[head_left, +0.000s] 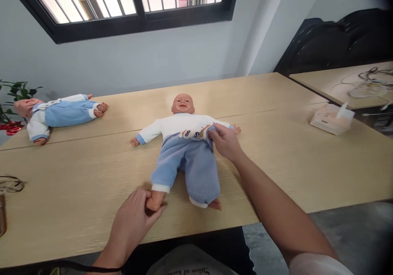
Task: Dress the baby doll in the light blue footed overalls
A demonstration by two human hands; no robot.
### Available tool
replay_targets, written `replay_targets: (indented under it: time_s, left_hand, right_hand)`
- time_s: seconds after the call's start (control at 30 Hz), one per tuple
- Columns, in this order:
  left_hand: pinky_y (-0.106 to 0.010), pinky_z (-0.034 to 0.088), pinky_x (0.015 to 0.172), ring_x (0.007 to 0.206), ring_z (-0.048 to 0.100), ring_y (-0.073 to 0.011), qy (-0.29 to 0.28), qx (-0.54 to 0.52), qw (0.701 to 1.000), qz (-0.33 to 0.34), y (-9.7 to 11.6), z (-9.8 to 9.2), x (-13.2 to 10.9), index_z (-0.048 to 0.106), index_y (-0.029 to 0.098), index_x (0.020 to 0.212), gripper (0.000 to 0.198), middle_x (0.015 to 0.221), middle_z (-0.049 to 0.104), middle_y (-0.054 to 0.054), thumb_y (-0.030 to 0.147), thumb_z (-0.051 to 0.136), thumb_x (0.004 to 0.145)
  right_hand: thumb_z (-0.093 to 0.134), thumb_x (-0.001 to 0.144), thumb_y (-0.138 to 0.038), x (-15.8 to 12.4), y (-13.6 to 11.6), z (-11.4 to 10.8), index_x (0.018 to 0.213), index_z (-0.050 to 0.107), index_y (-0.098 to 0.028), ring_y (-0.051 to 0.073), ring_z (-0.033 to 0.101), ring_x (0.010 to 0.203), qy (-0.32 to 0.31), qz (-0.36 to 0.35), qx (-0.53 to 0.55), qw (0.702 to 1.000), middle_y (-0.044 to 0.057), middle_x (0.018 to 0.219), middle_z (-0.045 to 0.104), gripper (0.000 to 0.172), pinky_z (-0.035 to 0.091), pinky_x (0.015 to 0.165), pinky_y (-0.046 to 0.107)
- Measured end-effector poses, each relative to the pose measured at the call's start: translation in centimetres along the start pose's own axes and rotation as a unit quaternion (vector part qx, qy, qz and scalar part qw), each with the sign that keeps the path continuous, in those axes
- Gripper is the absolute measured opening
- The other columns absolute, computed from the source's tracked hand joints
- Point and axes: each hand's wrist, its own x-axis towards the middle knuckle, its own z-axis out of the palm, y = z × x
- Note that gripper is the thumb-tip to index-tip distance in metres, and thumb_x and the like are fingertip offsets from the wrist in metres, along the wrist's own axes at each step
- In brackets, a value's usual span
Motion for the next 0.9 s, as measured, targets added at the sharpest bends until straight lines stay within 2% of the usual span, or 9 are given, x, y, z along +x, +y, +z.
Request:
replay_targets:
  time_s: [0.1,0.23,0.3,0.4,0.47,0.57,0.63,0.73,0.9]
  left_hand:
    - [-0.044,0.057,0.084,0.099,0.072,-0.0319,-0.039,0.005,0.998,0.045,-1.6,-1.5,0.3,0.066,0.025,0.107,0.034,0.108,0.073,-0.009,0.053,0.072,0.089]
    - [-0.046,0.056,0.099,0.121,0.068,-0.0353,-0.087,0.012,0.987,0.137,-4.2,-5.6,2.5,0.06,0.031,0.139,0.063,0.14,0.068,-0.009,0.051,0.08,0.082]
    - [-0.047,0.056,0.1,0.12,0.069,-0.0351,-0.071,0.018,0.985,0.158,-3.6,-7.7,5.2,0.059,0.034,0.142,0.06,0.138,0.07,-0.008,0.051,0.075,0.087]
    - [-0.053,0.048,0.11,0.13,0.062,-0.0367,0.021,-0.013,0.983,0.184,0.4,-9.3,10.8,0.061,0.03,0.139,0.053,0.141,0.067,-0.009,0.053,0.068,0.092]
    - [-0.051,0.047,0.114,0.137,0.056,-0.0338,0.027,-0.076,0.972,0.221,4.1,-8.9,14.8,0.053,0.029,0.147,0.062,0.149,0.06,-0.01,0.053,0.069,0.092]
    - [-0.051,0.047,0.114,0.14,0.054,-0.0365,-0.034,-0.141,0.95,0.276,8.5,-7.1,19.5,0.049,0.025,0.152,0.093,0.153,0.056,-0.014,0.056,0.087,0.074]
    - [-0.048,0.053,0.106,0.123,0.065,-0.0348,-0.113,-0.15,0.936,0.298,10.2,-6.1,21.2,0.061,0.023,0.14,0.078,0.137,0.068,-0.01,0.053,0.087,0.072]
    - [-0.041,0.057,0.09,0.094,0.071,-0.0265,-0.189,-0.157,0.918,0.311,10.7,-5.6,22.3,0.073,0.021,0.11,0.033,0.106,0.077,-0.002,0.048,0.065,0.094]
    - [-0.037,0.057,0.09,0.095,0.071,-0.0254,-0.177,-0.276,0.906,0.266,8.2,-5.3,23.2,0.074,0.022,0.101,0.038,0.104,0.077,-0.004,0.055,0.057,0.098]
  right_hand:
    - [0.055,0.094,-0.07,-0.1,-0.2,0.4,0.072,0.057,-0.024,0.018,0.047,0.064,-0.009,0.015,0.087,0.996,-0.001,0.066,0.053,0.051,0.038,0.064,0.032]
    - [0.054,0.091,-0.077,-0.3,0.2,1.2,0.073,0.056,-0.024,0.017,0.047,0.066,-0.033,0.027,0.154,0.987,-0.001,0.069,0.053,0.056,0.042,0.066,0.031]
    - [0.055,0.092,-0.077,-0.5,0.5,1.5,0.075,0.058,-0.024,0.017,0.049,0.068,-0.041,0.038,0.175,0.983,-0.001,0.072,0.054,0.056,0.044,0.069,0.031]
    - [0.057,0.091,-0.076,-0.8,0.7,1.9,0.081,0.062,-0.024,0.018,0.054,0.075,-0.041,0.053,0.222,0.973,0.0,0.079,0.059,0.053,0.048,0.076,0.032]
    - [0.059,0.09,-0.076,-0.8,0.7,2.1,0.09,0.066,-0.025,0.02,0.059,0.086,-0.036,0.064,0.254,0.964,0.001,0.088,0.064,0.051,0.051,0.085,0.034]
    - [0.059,0.089,-0.077,-0.8,0.7,2.3,0.099,0.067,-0.026,0.022,0.062,0.096,-0.033,0.068,0.278,0.958,0.002,0.096,0.067,0.053,0.052,0.093,0.035]
    - [0.056,0.09,-0.079,-0.8,0.8,2.1,0.093,0.065,-0.025,0.02,0.06,0.086,-0.032,0.07,0.267,0.961,0.001,0.087,0.064,0.054,0.053,0.085,0.033]
    - [0.05,0.092,-0.08,-0.8,0.7,1.3,0.081,0.058,-0.024,0.016,0.048,0.066,-0.068,0.067,0.217,0.972,-0.002,0.073,0.051,0.057,0.047,0.065,0.029]
    - [0.069,0.088,-0.067,-1.1,-0.4,-0.5,0.095,0.063,-0.022,0.015,0.046,0.07,-0.205,0.006,0.116,0.972,-0.002,0.079,0.054,0.046,0.041,0.063,0.028]
